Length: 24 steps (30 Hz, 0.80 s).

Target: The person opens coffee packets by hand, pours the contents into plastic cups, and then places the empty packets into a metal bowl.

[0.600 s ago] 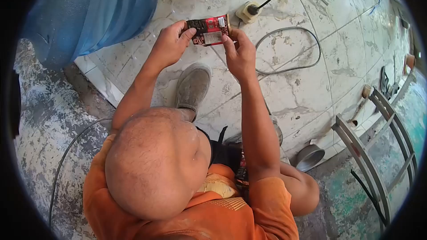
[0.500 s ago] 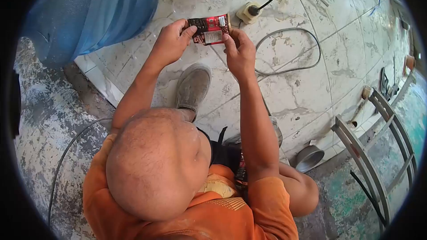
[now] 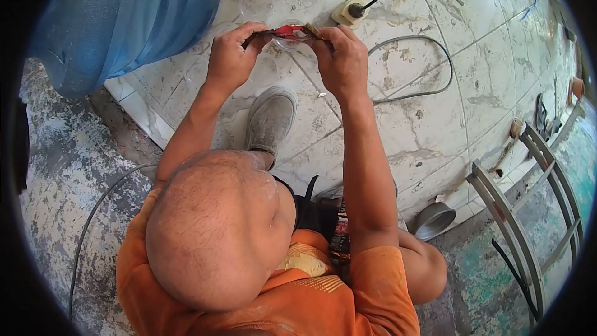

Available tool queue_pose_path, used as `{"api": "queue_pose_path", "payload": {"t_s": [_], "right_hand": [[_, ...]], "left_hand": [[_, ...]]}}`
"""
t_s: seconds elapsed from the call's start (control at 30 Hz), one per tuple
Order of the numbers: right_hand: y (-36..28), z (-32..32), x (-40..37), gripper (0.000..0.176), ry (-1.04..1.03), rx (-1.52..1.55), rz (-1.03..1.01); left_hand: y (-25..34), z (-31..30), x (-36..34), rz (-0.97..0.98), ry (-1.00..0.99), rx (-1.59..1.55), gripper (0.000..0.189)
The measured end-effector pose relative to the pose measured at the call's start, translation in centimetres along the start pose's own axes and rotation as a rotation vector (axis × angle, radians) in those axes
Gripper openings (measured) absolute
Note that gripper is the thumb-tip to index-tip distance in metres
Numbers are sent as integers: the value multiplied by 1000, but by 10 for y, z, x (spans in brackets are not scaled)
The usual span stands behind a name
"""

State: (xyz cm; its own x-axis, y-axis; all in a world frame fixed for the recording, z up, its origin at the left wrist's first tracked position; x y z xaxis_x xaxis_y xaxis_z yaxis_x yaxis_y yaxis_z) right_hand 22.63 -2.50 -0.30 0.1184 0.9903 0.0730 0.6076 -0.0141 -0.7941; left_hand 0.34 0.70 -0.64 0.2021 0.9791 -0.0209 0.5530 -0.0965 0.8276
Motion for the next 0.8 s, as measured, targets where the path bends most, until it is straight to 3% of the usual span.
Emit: {"api": "queue_pose_path", "payload": {"t_s": [0.37, 0.53, 0.7, 0.8], "right_hand": [[-6, 0, 3, 6, 8, -35, -14], [-15, -4, 4, 12, -54, -151, 5], [-28, -10, 5, 21, -71, 9, -75], [-21, -8, 4, 17, -56, -35, -82]], "left_hand": [[6, 3, 1, 64, 34, 44, 18], [5, 4, 1, 68, 48, 46, 17], [10, 0, -1, 69, 31, 72, 16], [9, -1, -1, 130, 58, 64, 16]]}}
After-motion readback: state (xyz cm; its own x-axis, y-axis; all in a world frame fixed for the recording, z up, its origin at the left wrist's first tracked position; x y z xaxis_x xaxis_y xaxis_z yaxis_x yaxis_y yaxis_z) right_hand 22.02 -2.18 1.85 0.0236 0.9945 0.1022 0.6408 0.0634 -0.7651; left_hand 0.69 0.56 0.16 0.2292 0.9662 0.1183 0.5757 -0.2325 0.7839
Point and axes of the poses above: each hand's wrist, its own x-axis towards the middle knuckle, its own z-axis out of the palm, y = z × x, the point moved 1 cm from there along x, towards the middle knuckle, and after that the axes turned 2 degrees about y, right-handed, at the moved point
